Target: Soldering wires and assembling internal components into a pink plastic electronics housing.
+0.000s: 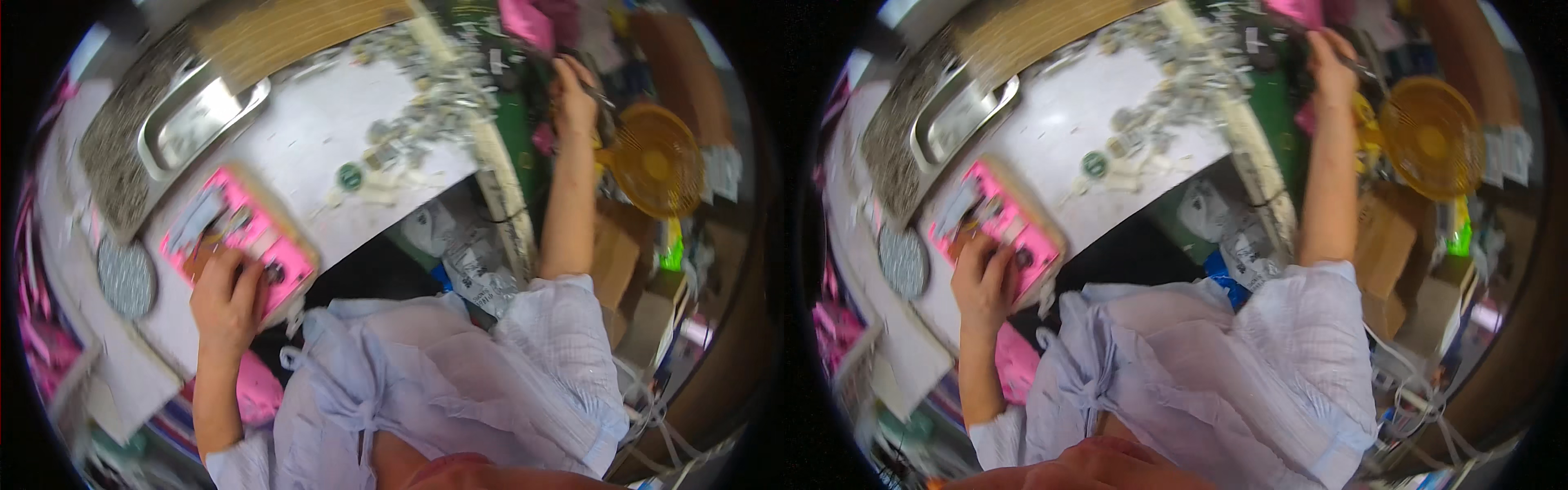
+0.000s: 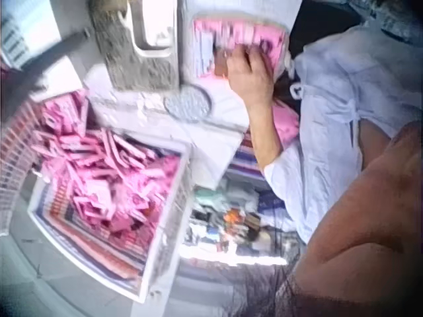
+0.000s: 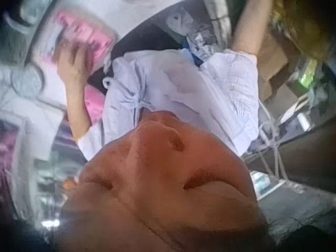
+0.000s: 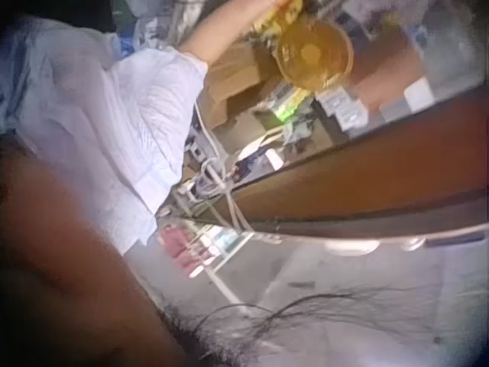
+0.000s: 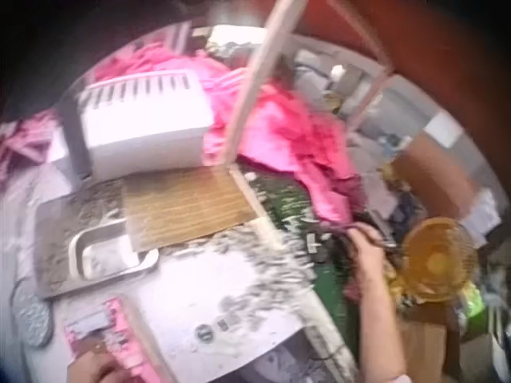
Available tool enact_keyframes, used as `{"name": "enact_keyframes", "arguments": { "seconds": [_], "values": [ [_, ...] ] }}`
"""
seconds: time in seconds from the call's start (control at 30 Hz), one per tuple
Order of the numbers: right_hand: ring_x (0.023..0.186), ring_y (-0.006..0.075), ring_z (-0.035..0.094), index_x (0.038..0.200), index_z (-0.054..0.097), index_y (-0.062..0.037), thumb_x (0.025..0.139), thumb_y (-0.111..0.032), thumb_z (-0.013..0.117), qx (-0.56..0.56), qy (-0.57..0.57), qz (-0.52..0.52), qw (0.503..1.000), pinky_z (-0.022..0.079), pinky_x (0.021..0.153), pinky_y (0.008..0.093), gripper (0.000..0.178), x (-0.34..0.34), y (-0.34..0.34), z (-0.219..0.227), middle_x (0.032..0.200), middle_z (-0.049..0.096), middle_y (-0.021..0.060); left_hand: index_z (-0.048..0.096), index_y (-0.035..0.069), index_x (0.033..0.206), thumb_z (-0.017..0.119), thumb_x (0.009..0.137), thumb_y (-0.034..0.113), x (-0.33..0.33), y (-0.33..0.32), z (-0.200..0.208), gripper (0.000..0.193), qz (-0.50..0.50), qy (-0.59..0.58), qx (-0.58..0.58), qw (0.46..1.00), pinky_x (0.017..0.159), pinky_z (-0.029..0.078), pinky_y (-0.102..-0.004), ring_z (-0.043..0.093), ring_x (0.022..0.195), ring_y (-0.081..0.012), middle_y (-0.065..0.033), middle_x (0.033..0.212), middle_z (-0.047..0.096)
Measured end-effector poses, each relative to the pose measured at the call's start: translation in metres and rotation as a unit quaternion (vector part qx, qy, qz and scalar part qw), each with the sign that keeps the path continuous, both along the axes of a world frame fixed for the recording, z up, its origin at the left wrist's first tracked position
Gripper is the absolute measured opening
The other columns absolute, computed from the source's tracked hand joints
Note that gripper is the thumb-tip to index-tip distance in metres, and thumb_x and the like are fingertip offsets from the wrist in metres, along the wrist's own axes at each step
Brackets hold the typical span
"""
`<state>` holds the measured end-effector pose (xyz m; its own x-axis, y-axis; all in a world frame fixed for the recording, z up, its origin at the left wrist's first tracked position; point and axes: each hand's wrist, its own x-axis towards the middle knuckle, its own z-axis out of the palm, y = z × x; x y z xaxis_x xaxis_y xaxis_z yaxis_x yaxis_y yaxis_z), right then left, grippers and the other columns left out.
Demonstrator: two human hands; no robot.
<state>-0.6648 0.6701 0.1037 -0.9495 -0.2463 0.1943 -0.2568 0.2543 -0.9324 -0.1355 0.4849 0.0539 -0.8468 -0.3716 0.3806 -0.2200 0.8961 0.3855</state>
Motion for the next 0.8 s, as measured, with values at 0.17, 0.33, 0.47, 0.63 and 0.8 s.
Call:
{"name": "enact_keyframes", "arguments": {
  "seconds": [0.17,0.33,0.47,0.63,0.8],
  "values": [
    [0.061,0.0090,0.048,0.122,0.059,-0.0009,0.097,-0.023,0.070,-0.287,-0.362,0.303,0.833,0.047,0.065,0.0255,0.035,0.006,0.047,-0.026,0.080,0.057,0.0027,0.070,0.006,0.100,0.078,0.073,0.004,0.005,-0.004,0.014,0.027,-0.002,0.023,0.043,0.999,0.066,0.055,-0.0350,0.067,0.081,-0.0256,-0.0103,0.102,0.065],
    [0.078,0.0190,0.064,0.099,0.071,-0.0062,0.079,-0.006,0.080,0.067,0.096,0.495,0.861,0.049,0.069,0.0300,0.022,0.258,-0.027,-0.019,0.093,0.069,0.0083,0.069,0.002,0.100,0.072,0.074,-0.006,0.021,-0.001,0.008,0.027,0.103,0.107,0.134,0.980,0.067,0.056,-0.0331,0.068,0.082,-0.0238,-0.0135,0.107,0.062],
    [0.077,0.0234,0.054,0.086,0.069,-0.0111,0.069,-0.022,0.085,0.082,0.266,0.564,0.777,0.039,0.073,0.0398,0.026,0.339,-0.082,-0.031,0.082,0.059,0.0023,0.069,0.003,0.097,0.071,0.075,-0.007,0.025,0.005,0.002,0.025,0.132,0.128,0.140,0.973,0.065,0.055,-0.0322,0.069,0.080,-0.0234,-0.0130,0.106,0.062],
    [0.078,0.0236,0.053,0.081,0.067,-0.0097,0.074,-0.019,0.079,0.140,0.284,0.577,0.753,0.037,0.075,0.0405,0.017,0.345,-0.090,-0.039,0.079,0.057,0.0028,0.070,0.005,0.095,0.074,0.070,-0.004,0.022,0.011,0.000,0.026,0.129,0.128,0.126,0.975,0.066,0.055,-0.0342,0.068,0.079,-0.0242,-0.0120,0.104,0.063],
    [0.078,0.0241,0.054,0.080,0.068,-0.0080,0.077,-0.017,0.077,0.151,0.255,0.591,0.751,0.037,0.075,0.0406,0.013,0.348,-0.089,-0.037,0.079,0.058,0.0044,0.071,0.006,0.097,0.076,0.068,0.000,0.024,0.010,-0.004,0.029,0.113,0.112,0.124,0.979,0.067,0.054,-0.0356,0.067,0.080,-0.0256,-0.0106,0.105,0.065]
  ]
}}
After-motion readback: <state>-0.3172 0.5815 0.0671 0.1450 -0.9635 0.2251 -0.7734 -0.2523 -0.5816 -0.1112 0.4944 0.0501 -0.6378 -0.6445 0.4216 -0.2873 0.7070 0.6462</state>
